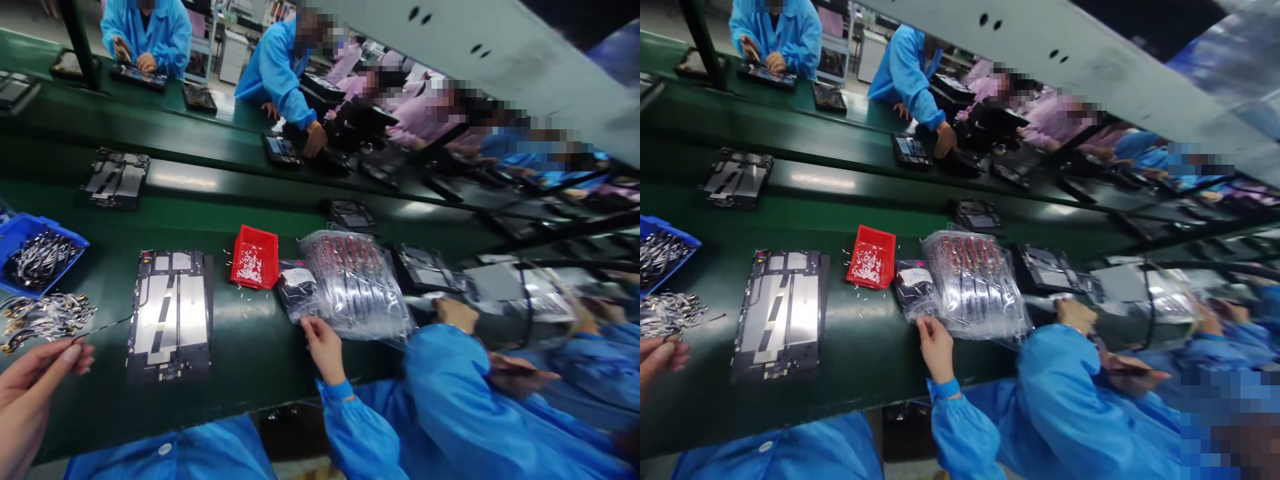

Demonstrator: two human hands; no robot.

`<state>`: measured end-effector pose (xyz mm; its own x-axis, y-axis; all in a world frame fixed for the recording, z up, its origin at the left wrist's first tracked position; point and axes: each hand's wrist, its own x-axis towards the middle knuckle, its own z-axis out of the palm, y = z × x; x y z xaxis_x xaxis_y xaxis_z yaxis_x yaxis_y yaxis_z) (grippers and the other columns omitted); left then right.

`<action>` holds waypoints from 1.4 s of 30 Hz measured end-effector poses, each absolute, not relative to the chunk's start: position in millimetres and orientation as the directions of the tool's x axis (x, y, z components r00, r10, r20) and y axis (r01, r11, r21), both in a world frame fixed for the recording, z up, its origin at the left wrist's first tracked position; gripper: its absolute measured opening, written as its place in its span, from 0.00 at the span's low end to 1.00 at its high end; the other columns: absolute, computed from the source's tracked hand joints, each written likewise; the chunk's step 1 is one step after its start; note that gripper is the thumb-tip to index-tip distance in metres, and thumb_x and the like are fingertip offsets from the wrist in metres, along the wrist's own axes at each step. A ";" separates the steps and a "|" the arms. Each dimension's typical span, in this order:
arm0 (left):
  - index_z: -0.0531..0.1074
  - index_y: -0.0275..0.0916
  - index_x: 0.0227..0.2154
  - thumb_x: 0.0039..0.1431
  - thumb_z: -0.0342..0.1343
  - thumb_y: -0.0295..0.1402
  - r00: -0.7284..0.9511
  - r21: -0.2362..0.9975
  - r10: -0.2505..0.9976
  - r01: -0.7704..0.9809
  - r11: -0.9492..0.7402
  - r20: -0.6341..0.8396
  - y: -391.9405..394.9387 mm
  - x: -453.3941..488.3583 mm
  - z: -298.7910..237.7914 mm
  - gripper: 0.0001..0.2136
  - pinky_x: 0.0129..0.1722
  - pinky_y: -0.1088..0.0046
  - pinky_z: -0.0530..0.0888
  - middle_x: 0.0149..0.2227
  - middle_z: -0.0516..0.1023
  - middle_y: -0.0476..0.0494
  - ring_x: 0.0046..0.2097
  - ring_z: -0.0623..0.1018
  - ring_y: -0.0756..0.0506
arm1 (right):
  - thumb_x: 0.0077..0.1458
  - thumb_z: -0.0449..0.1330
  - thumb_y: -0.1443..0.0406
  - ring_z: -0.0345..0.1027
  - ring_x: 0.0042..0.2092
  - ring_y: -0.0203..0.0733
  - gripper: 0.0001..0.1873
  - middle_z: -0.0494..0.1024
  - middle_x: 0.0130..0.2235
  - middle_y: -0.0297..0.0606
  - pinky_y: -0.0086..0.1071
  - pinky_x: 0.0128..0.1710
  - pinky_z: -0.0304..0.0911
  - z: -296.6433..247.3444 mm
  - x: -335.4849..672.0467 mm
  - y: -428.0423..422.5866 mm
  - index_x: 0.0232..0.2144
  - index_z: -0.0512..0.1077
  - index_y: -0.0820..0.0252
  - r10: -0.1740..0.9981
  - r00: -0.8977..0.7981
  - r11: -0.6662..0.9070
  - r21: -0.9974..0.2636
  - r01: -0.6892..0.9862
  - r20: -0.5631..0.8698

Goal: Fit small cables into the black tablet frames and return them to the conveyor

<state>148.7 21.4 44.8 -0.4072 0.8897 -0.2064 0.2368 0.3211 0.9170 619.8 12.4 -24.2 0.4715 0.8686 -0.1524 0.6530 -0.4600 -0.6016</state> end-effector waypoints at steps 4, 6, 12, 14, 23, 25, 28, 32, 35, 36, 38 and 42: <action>0.78 0.53 0.24 0.37 0.67 0.40 -0.357 0.914 0.848 -0.039 0.405 -0.391 28.6 168.9 48.9 0.07 0.34 0.66 0.81 0.26 0.81 0.56 0.28 0.79 0.44 | 0.49 0.50 0.37 0.58 0.21 0.36 0.33 0.67 0.22 0.32 0.30 0.20 0.58 -19.4 611.7 6.8 0.32 0.69 0.60 0.827 0.530 -0.491 -0.699 0.521 -0.186; 0.78 0.52 0.24 0.35 0.68 0.39 -0.318 0.901 0.845 -0.080 0.427 -0.429 30.3 176.8 48.0 0.08 0.31 0.69 0.81 0.25 0.81 0.55 0.28 0.79 0.44 | 0.46 0.55 0.38 0.55 0.20 0.33 0.30 0.63 0.21 0.30 0.28 0.18 0.54 -8.7 602.8 3.9 0.30 0.69 0.60 0.812 0.535 -0.487 -0.774 0.404 -0.232; 0.77 0.43 0.25 0.39 0.68 0.43 -0.071 0.837 0.840 -0.155 0.524 -0.539 33.5 215.6 43.8 0.12 0.35 0.63 0.80 0.30 0.83 0.46 0.33 0.81 0.40 | 0.48 0.64 0.49 0.49 0.19 0.28 0.20 0.59 0.20 0.27 0.23 0.16 0.46 32.2 541.4 1.1 0.26 0.70 0.61 0.870 0.326 -0.416 -0.906 0.081 -0.371; 0.77 0.41 0.25 0.40 0.68 0.43 0.038 0.821 0.837 -0.172 0.544 -0.546 36.5 234.1 45.7 0.12 0.37 0.65 0.80 0.32 0.83 0.44 0.36 0.81 0.40 | 0.50 0.63 0.50 0.49 0.19 0.27 0.19 0.60 0.20 0.28 0.22 0.15 0.46 41.0 514.3 6.3 0.25 0.70 0.61 0.909 0.185 -0.388 -0.920 0.052 -0.373; 0.76 0.38 0.23 0.38 0.70 0.45 0.264 0.736 0.794 -0.299 0.608 -0.548 46.1 266.2 63.8 0.16 0.28 0.71 0.76 0.22 0.76 0.47 0.25 0.75 0.48 | 0.58 0.58 0.60 0.63 0.24 0.31 0.12 0.71 0.27 0.34 0.24 0.20 0.60 65.3 442.3 40.7 0.26 0.70 0.60 0.967 -0.254 0.041 -0.962 0.269 -0.030; 0.76 0.37 0.23 0.37 0.70 0.45 0.269 0.731 0.791 -0.304 0.611 -0.549 45.2 262.7 65.4 0.17 0.28 0.71 0.76 0.21 0.75 0.47 0.25 0.75 0.48 | 0.59 0.58 0.65 0.68 0.28 0.34 0.07 0.74 0.28 0.35 0.26 0.26 0.65 66.3 436.2 43.9 0.29 0.71 0.58 0.948 -0.281 0.249 -0.898 0.363 0.149; 0.76 0.38 0.23 0.38 0.70 0.46 0.253 0.740 0.796 -0.295 0.605 -0.550 43.8 257.3 63.4 0.17 0.29 0.70 0.76 0.22 0.75 0.47 0.26 0.75 0.48 | 0.58 0.57 0.71 0.72 0.33 0.36 0.05 0.77 0.32 0.35 0.28 0.33 0.67 64.1 431.0 46.0 0.35 0.71 0.57 0.865 -0.355 0.494 -0.725 0.480 0.355; 0.75 0.38 0.24 0.39 0.69 0.47 0.225 0.769 0.813 -0.265 0.582 -0.537 42.9 253.9 57.8 0.17 0.30 0.69 0.76 0.22 0.75 0.47 0.26 0.76 0.47 | 0.57 0.56 0.74 0.72 0.33 0.37 0.10 0.78 0.34 0.39 0.29 0.32 0.68 58.5 431.5 47.3 0.40 0.70 0.59 0.725 -0.504 0.688 -0.460 0.561 0.470; 0.75 0.38 0.24 0.41 0.68 0.48 0.232 0.778 0.815 -0.248 0.578 -0.531 42.7 253.1 55.3 0.17 0.30 0.70 0.76 0.22 0.75 0.47 0.26 0.76 0.48 | 0.57 0.55 0.73 0.72 0.33 0.39 0.11 0.79 0.35 0.41 0.31 0.31 0.67 55.7 434.4 48.5 0.43 0.71 0.60 0.643 -0.580 0.759 -0.316 0.569 0.500; 0.76 0.38 0.25 0.42 0.68 0.48 0.232 0.781 0.816 -0.241 0.576 -0.530 42.6 252.8 55.1 0.17 0.30 0.71 0.76 0.22 0.75 0.47 0.26 0.76 0.48 | 0.57 0.56 0.73 0.72 0.33 0.40 0.12 0.79 0.35 0.41 0.31 0.31 0.68 55.6 435.2 48.9 0.43 0.71 0.61 0.624 -0.595 0.775 -0.300 0.557 0.507; 0.76 0.37 0.25 0.43 0.67 0.47 0.229 0.788 0.821 -0.236 0.569 -0.524 42.5 252.5 55.8 0.17 0.29 0.72 0.77 0.22 0.76 0.47 0.26 0.76 0.48 | 0.57 0.56 0.74 0.72 0.34 0.39 0.12 0.79 0.36 0.41 0.31 0.32 0.68 56.7 435.5 49.2 0.43 0.71 0.61 0.633 -0.585 0.772 -0.351 0.530 0.508; 0.77 0.36 0.26 0.45 0.66 0.45 0.211 0.786 0.831 -0.270 0.556 -0.515 42.6 253.0 61.4 0.15 0.29 0.73 0.77 0.22 0.77 0.47 0.26 0.77 0.48 | 0.57 0.59 0.68 0.71 0.33 0.36 0.05 0.77 0.33 0.37 0.29 0.32 0.69 60.2 431.5 48.2 0.37 0.72 0.57 0.875 -0.390 0.451 -0.775 0.442 0.287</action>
<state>253.0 42.6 61.4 0.2106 0.8310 -0.5149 -0.2703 0.5557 0.7862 431.5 48.2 60.2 -0.3898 0.8752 0.2866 0.4420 0.4509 -0.7755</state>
